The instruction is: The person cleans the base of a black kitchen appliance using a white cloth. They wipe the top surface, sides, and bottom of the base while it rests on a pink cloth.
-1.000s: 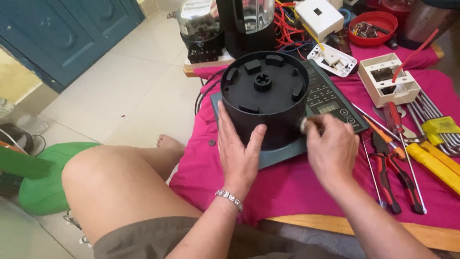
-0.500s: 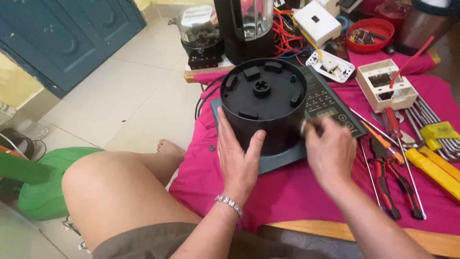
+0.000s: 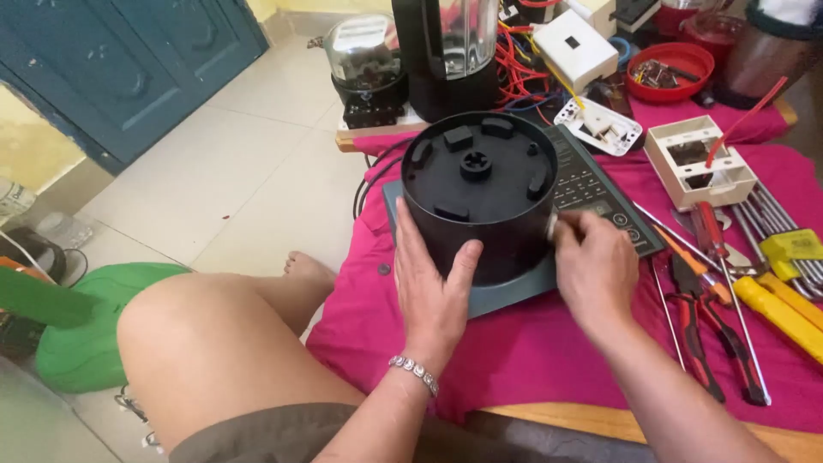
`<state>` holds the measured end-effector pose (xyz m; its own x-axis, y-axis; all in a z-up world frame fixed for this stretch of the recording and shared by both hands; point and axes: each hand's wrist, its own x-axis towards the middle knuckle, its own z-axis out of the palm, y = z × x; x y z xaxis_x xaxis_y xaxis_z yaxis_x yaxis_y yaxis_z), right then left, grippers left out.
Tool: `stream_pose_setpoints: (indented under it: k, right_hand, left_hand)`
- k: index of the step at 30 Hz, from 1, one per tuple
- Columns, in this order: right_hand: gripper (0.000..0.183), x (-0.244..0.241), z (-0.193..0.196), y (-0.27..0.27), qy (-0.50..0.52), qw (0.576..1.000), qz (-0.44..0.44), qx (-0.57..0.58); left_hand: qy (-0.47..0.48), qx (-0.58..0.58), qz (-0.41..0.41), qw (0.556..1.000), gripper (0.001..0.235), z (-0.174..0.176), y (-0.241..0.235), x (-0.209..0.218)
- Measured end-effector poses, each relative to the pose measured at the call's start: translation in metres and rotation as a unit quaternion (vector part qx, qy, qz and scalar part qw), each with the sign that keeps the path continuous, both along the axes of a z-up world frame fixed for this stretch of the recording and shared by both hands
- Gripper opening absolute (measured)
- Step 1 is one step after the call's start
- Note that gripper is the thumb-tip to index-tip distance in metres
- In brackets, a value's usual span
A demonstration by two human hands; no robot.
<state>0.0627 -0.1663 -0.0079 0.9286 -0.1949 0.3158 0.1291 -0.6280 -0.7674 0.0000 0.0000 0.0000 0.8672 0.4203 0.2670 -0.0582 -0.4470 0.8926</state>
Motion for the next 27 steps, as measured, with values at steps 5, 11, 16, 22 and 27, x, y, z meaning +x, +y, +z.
stream_pose_setpoints:
  k: [5,11,16,22,27]
  right_hand:
    - [0.013,-0.025,0.039,0.010,-0.164,0.986,0.010,0.003]
    - [0.022,0.026,0.003,-0.002,-0.045,0.998,0.016,0.032]
    - [0.026,-0.016,0.025,0.002,0.047,0.998,-0.010,0.042]
    - [0.026,0.043,0.023,-0.003,-0.050,0.996,0.046,0.052]
    - [0.026,0.046,-0.005,-0.017,0.110,0.993,0.046,0.003]
  left_hand:
    - [0.004,0.019,0.004,1.000,0.106,-0.003,0.000,-0.001]
    - [0.001,0.002,-0.002,1.000,0.106,0.000,-0.002,-0.002]
    - [0.005,0.020,0.000,1.000,0.105,-0.003,-0.003,-0.002]
    - [0.000,0.014,0.003,1.000,0.105,0.001,-0.001,-0.002]
    - [0.011,0.016,-0.005,1.000,0.107,-0.002,-0.001,0.000]
